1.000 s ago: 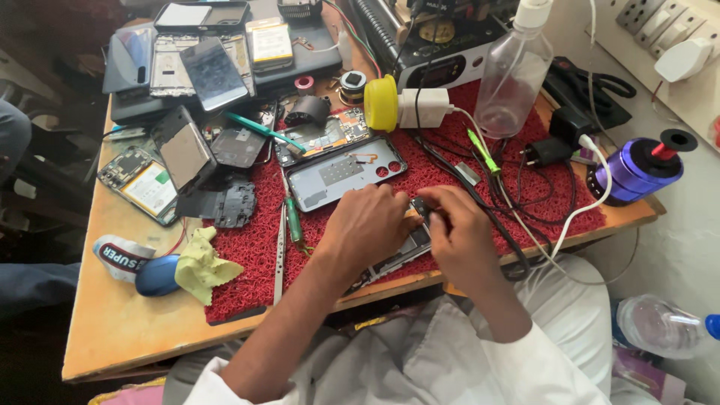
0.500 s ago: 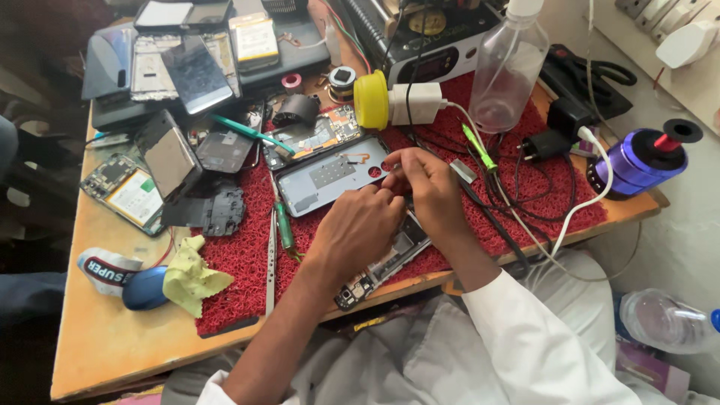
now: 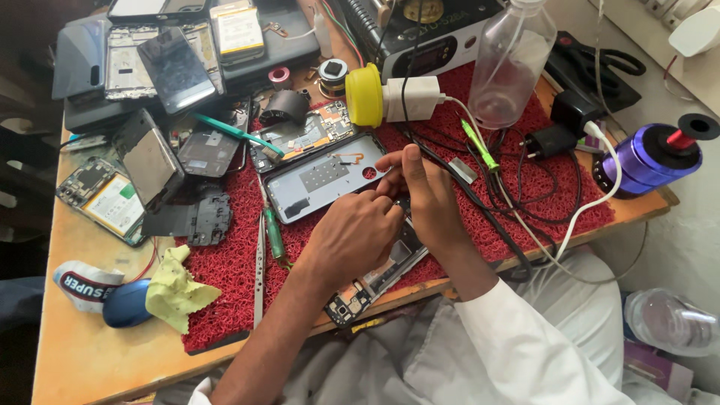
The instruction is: The person is repairing a mobile phone by applying a liquid from a bottle to the battery area and then peeling off a protective film from the battery. The person handles the phone chassis and battery with their hands.
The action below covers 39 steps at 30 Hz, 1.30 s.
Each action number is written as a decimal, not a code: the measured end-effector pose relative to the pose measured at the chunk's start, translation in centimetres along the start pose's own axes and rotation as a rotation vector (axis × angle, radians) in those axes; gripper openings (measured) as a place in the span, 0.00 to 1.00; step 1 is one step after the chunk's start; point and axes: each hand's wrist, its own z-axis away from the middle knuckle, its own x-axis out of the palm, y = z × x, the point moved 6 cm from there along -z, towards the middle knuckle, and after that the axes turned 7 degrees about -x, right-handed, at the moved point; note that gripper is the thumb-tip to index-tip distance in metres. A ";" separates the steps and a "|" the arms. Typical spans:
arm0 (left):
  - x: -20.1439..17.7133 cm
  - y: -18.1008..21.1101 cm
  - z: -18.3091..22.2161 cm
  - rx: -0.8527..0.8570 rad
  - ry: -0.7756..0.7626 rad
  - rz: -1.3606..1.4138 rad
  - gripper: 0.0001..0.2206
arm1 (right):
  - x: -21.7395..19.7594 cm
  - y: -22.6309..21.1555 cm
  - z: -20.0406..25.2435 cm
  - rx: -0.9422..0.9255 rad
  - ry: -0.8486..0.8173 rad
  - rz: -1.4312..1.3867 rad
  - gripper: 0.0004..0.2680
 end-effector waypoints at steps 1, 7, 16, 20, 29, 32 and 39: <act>-0.1 -0.2 0.0 -0.022 -0.001 0.047 0.04 | -0.1 0.1 0.0 0.001 0.003 -0.007 0.29; -1.7 -0.6 -0.2 -0.250 -0.051 0.250 0.10 | -1.0 1.1 0.1 0.046 0.017 -0.200 0.29; -7.1 -0.8 6.1 -0.649 0.009 0.384 0.15 | -1.8 0.8 0.3 -0.004 0.047 -0.324 0.19; -7.4 1.9 10.2 -0.652 0.141 0.417 0.37 | -1.2 -1.6 0.8 -0.173 -0.137 0.073 0.08; -7.3 2.7 11.5 -0.578 0.352 0.478 0.55 | 6.4 -10.6 4.3 -0.775 -0.657 0.877 0.12; -6.4 3.3 10.2 -0.582 0.389 0.490 0.56 | 7.0 -10.8 4.5 -0.797 -0.759 0.872 0.11; -3.3 1.8 12.1 -0.637 0.355 0.514 0.55 | 6.7 -7.3 5.4 -0.779 -0.697 1.051 0.12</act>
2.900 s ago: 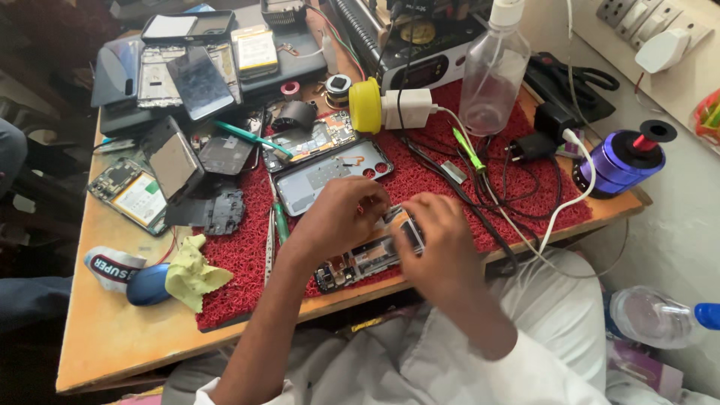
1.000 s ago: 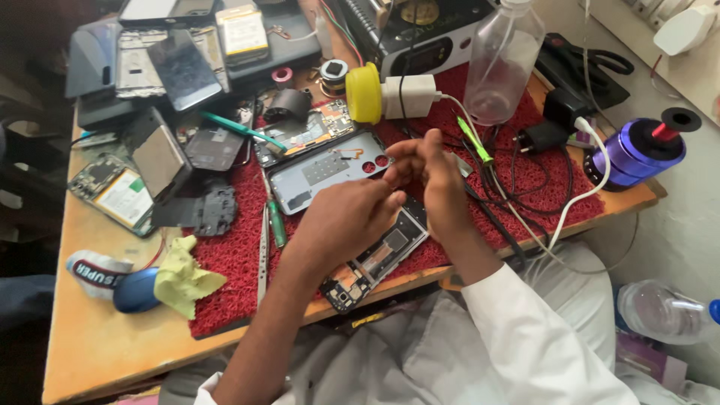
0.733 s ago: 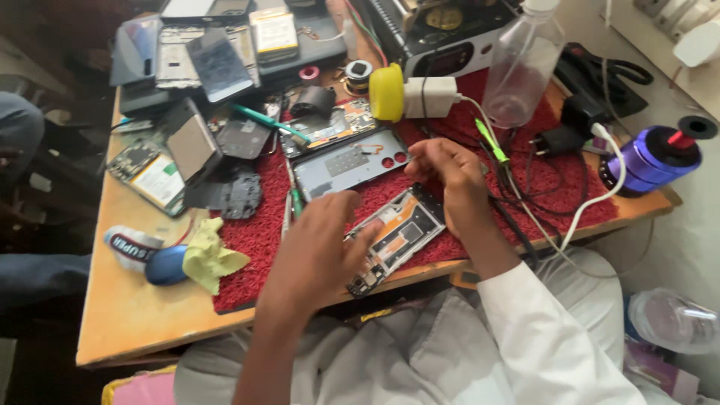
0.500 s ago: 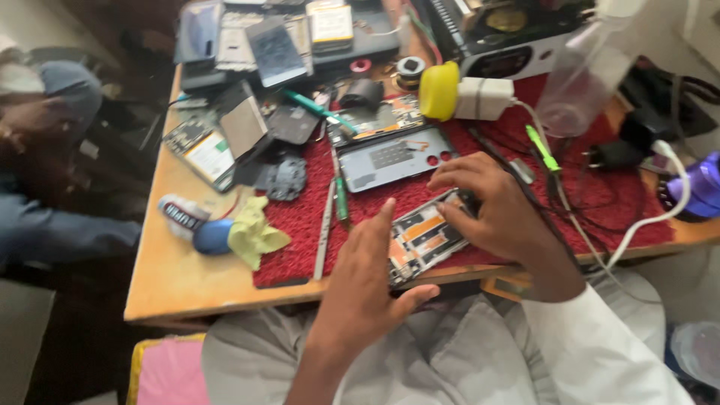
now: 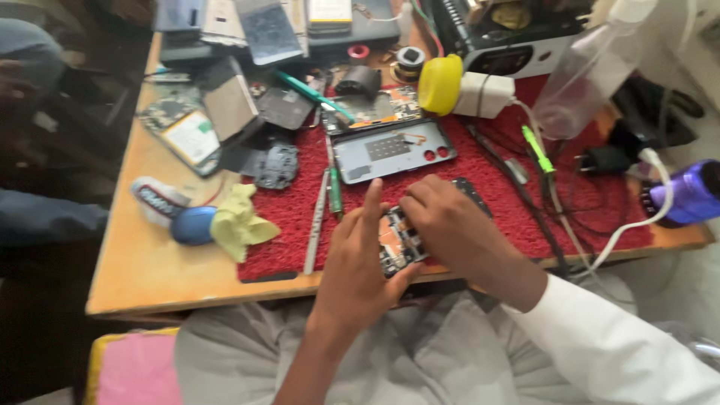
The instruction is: The person is repairing a mobile phone by applying a liquid from a bottle to the battery area and then peeling off a protective film from the battery. The person handles the phone chassis and battery with their hands.
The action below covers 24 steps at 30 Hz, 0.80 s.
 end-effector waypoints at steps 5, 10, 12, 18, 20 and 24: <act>-0.4 0.2 -0.4 0.001 0.024 -0.009 0.55 | 1.0 -0.2 -1.1 0.093 -0.139 0.105 0.13; -0.3 0.1 -0.7 0.004 0.016 0.015 0.54 | 0.9 -0.6 -1.9 0.159 -0.363 0.307 0.16; -0.4 -0.2 -0.7 0.011 0.015 0.006 0.53 | 1.2 -0.4 -2.1 0.112 -0.465 0.361 0.14; -0.2 -0.3 -0.7 0.012 0.008 -0.026 0.51 | 1.7 -0.3 -2.8 -0.161 -0.667 0.460 0.08; -0.3 -0.1 -0.8 0.020 0.011 -0.038 0.50 | 1.8 -0.3 -3.3 -0.219 -0.701 0.464 0.07; -0.6 0.0 -0.7 0.005 0.024 -0.048 0.50 | 2.3 0.4 -4.0 -0.302 -0.724 0.453 0.06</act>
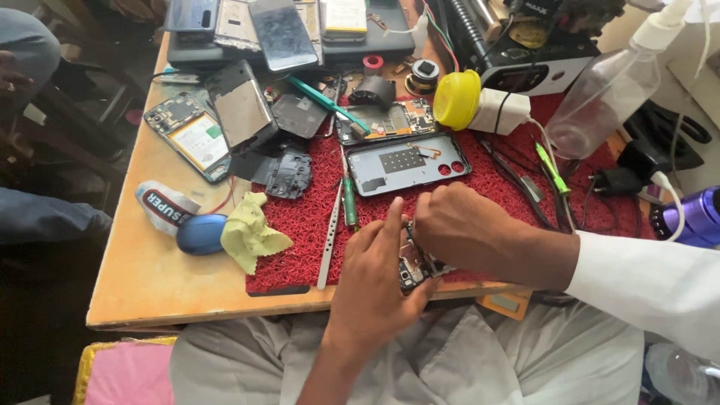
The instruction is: The person is repairing a mobile phone by applying a liquid from a bottle to the battery area and then peeling off a protective film from the battery. The person handles the phone chassis and battery with their hands.
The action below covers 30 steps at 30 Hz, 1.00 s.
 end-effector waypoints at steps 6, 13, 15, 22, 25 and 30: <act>0.4 0.1 0.4 -0.020 0.017 -0.039 0.51 | 1.3 2.0 0.4 -0.139 0.118 -0.294 0.09; 0.4 0.3 0.3 0.006 0.035 -0.075 0.48 | 2.0 3.0 0.3 -0.177 0.270 -0.496 0.09; 0.6 0.4 0.1 -0.010 0.033 -0.082 0.48 | 2.4 2.9 0.3 -0.224 0.300 -0.495 0.09; 0.5 0.6 0.0 -0.019 0.029 -0.116 0.46 | 2.5 3.3 0.4 -0.219 0.324 -0.584 0.09; 0.5 0.7 -0.1 -0.022 0.024 -0.113 0.45 | 1.8 3.6 0.6 -0.217 0.352 -0.643 0.09; 0.8 0.4 -0.1 -0.048 0.017 -0.107 0.44 | 2.8 3.7 0.0 0.054 0.239 -0.722 0.09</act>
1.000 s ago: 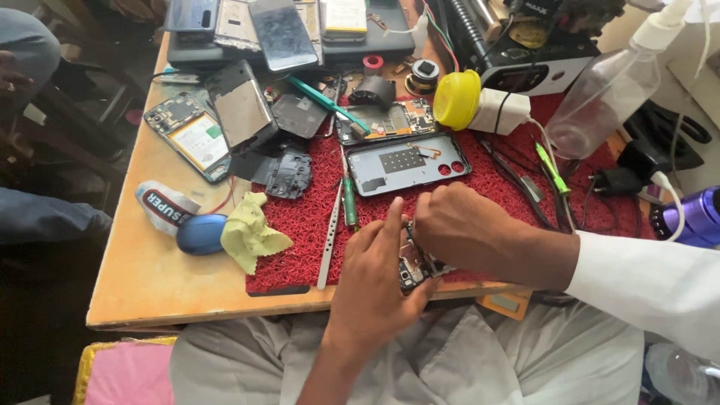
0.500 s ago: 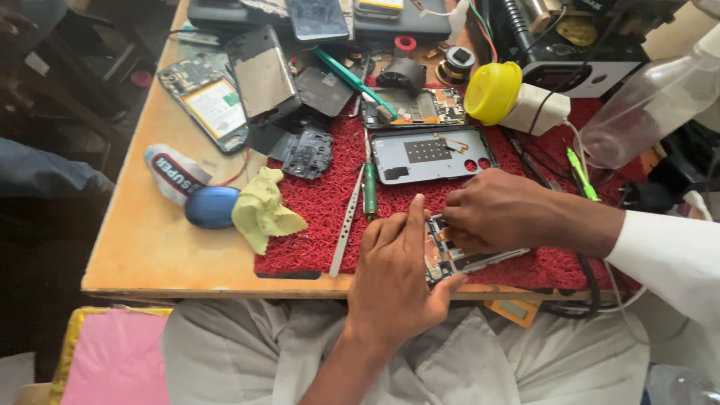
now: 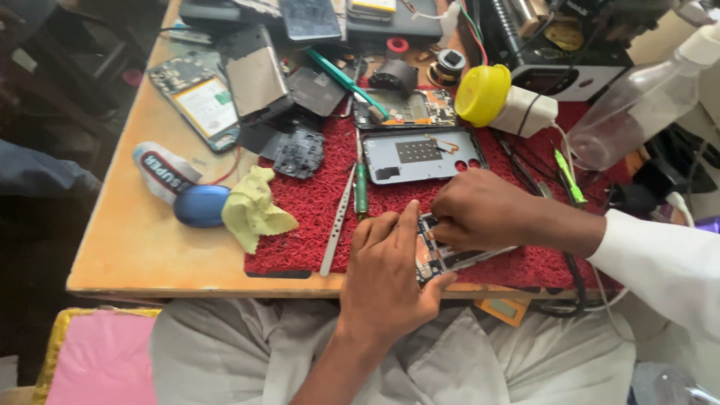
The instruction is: The person is repairing a mobile phone by applying a liquid from a bottle to the battery area and then peeling off a protective film from the battery. The person handles the phone chassis and battery with their hands.
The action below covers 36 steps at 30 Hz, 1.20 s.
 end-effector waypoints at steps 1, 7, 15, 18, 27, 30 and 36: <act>0.1 0.1 -0.1 0.005 0.006 -0.002 0.44 | 0.1 0.3 0.1 0.084 -0.008 -0.006 0.09; -0.1 -0.1 0.0 0.018 0.022 0.003 0.44 | -2.1 1.0 0.2 0.286 -0.296 -0.235 0.11; 0.0 -0.4 0.0 0.013 0.033 0.029 0.44 | -3.4 -1.3 1.6 0.304 -0.327 0.175 0.15; 0.0 -0.4 0.0 0.029 0.059 0.009 0.45 | -2.6 -2.0 0.7 0.285 -0.303 0.208 0.15; -0.2 -0.7 0.0 0.025 0.036 0.048 0.44 | -1.3 -1.8 -1.3 0.218 -0.431 0.281 0.11; -0.4 -0.8 0.0 -0.011 0.036 0.084 0.44 | -0.9 -1.1 -1.3 0.257 -0.331 0.110 0.11; -0.4 -0.7 -0.2 0.005 -0.014 0.072 0.43 | 0.5 1.0 -0.5 0.375 -0.232 -0.134 0.09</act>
